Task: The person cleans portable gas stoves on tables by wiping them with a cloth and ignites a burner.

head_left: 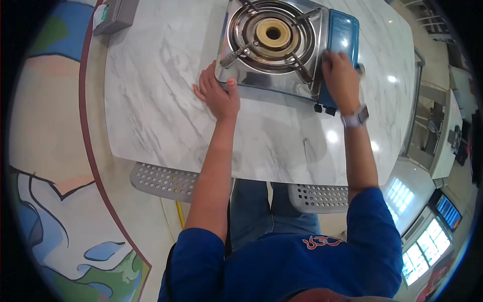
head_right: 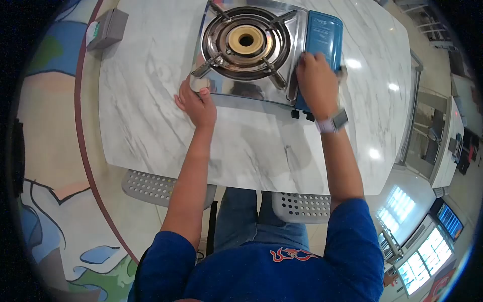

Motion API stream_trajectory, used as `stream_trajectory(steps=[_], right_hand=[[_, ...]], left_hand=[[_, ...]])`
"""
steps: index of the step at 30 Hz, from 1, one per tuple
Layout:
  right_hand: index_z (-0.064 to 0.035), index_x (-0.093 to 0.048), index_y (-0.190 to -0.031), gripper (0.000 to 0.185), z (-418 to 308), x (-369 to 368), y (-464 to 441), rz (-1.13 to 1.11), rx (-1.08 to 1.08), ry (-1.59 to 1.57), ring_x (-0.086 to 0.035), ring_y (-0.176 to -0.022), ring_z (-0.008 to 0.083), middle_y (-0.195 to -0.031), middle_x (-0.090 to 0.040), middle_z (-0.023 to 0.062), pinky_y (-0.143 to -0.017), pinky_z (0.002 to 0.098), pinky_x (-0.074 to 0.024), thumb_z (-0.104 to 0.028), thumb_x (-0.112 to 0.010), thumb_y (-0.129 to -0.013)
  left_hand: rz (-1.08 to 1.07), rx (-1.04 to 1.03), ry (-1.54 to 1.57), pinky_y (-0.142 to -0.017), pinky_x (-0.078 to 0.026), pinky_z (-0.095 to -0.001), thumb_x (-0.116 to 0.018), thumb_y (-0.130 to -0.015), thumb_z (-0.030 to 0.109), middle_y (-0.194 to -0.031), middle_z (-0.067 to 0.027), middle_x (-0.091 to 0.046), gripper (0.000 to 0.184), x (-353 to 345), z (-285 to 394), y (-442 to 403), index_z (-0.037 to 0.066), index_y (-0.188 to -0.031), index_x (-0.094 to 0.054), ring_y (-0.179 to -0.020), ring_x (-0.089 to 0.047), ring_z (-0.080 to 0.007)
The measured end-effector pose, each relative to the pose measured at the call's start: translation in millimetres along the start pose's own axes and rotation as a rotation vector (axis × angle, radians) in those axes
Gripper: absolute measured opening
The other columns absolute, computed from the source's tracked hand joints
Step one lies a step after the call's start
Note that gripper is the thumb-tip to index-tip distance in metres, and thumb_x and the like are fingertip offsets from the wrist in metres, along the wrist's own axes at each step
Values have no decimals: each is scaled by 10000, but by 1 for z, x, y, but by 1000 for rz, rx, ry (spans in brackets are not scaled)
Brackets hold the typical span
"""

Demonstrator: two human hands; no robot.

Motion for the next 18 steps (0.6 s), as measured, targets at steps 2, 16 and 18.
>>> stream_trajectory(steps=[2,16,18], right_hand=[[-39,-632,-985,193,-6,-2,31,-205,-13,-89,-618,-766,340,-823,-611,171,-675,440,-483,-128,-538,-842],[5,-509,-1255,387,-118,-40,85,98,-28,-586,-556,-813,275,-984,-537,166,-735,331,-453,20,-499,-868],[7,-483,-1280,436,-140,-69,86,134,20,-582,-550,-811,309,-1005,-512,184,-743,361,-459,38,-500,-845]], left_hand=[[-26,-5,7,-1073,-60,-552,-267,-892,663,-1309,-102,-458,744,-1,0,1,76,-1326,-408,-1276,-348,-317],[247,183,-566,-1061,-108,-601,-472,-919,400,-1334,-203,-383,582,125,-109,38,8,-1326,-332,-1276,-347,-346],[154,191,-558,-1065,-106,-595,-489,-907,400,-1321,-194,-404,585,119,-106,32,12,-1320,-346,-1283,-342,-338]])
Point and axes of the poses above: each hand's wrist, its own y-axis away from the middle knuckle, its own x-axis out of the back of the hand, z = x × y, the point moved 9 cm from there along -y, towards the middle knuckle
